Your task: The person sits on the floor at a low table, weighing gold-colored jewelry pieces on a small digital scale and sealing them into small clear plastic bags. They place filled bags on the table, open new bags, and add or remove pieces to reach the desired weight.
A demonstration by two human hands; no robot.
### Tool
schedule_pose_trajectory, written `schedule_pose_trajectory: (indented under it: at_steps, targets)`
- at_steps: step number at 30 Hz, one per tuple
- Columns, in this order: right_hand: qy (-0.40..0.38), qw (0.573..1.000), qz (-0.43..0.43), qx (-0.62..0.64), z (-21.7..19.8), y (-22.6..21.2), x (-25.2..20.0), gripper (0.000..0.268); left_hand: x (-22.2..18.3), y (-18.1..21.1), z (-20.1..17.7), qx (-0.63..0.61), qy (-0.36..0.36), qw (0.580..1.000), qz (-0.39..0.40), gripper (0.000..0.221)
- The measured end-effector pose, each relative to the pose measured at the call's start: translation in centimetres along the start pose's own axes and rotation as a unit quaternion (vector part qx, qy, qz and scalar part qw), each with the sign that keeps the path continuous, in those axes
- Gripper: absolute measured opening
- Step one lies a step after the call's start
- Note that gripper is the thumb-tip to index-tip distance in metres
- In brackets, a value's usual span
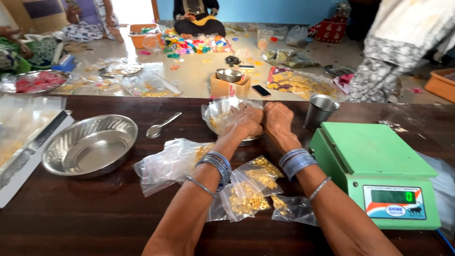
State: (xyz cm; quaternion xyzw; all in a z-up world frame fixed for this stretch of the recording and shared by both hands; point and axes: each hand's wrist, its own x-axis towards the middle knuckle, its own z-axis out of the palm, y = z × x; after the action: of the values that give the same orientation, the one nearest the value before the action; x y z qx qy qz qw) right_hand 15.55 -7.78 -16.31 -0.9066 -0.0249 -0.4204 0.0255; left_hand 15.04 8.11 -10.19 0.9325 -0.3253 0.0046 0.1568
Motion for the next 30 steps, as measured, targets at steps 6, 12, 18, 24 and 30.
schedule_pose_trajectory:
  at_steps: [6, 12, 18, 24, 30]
  targets:
    - [-0.249, 0.965, 0.069, 0.054, -3.5, -1.9, 2.1, 0.014, 1.7, -1.6, 1.3, -0.048, -0.045, 0.997, -0.037, 0.032]
    - [-0.127, 0.992, -0.029, 0.004, 1.5, 1.0, 0.3, 0.012, -1.5, -0.1, -2.1, -0.017, -0.015, 1.0, -0.005, 0.032]
    - [-0.218, 0.976, -0.012, -0.008, -9.7, -2.1, 2.3, 0.02, -0.4, -0.5, -0.5, 0.067, 0.007, 0.998, 0.014, 0.038]
    - [-0.112, 0.99, -0.086, -0.029, -28.1, -6.4, -5.4, 0.013, -10.7, 6.0, -5.9, 0.01, 0.106, 0.988, 0.115, 0.045]
    - [-0.27, 0.948, -0.162, 0.047, -31.0, -6.7, -16.6, 0.071, -22.4, 7.4, -1.2, -0.034, 0.05, 0.968, 0.243, 0.075]
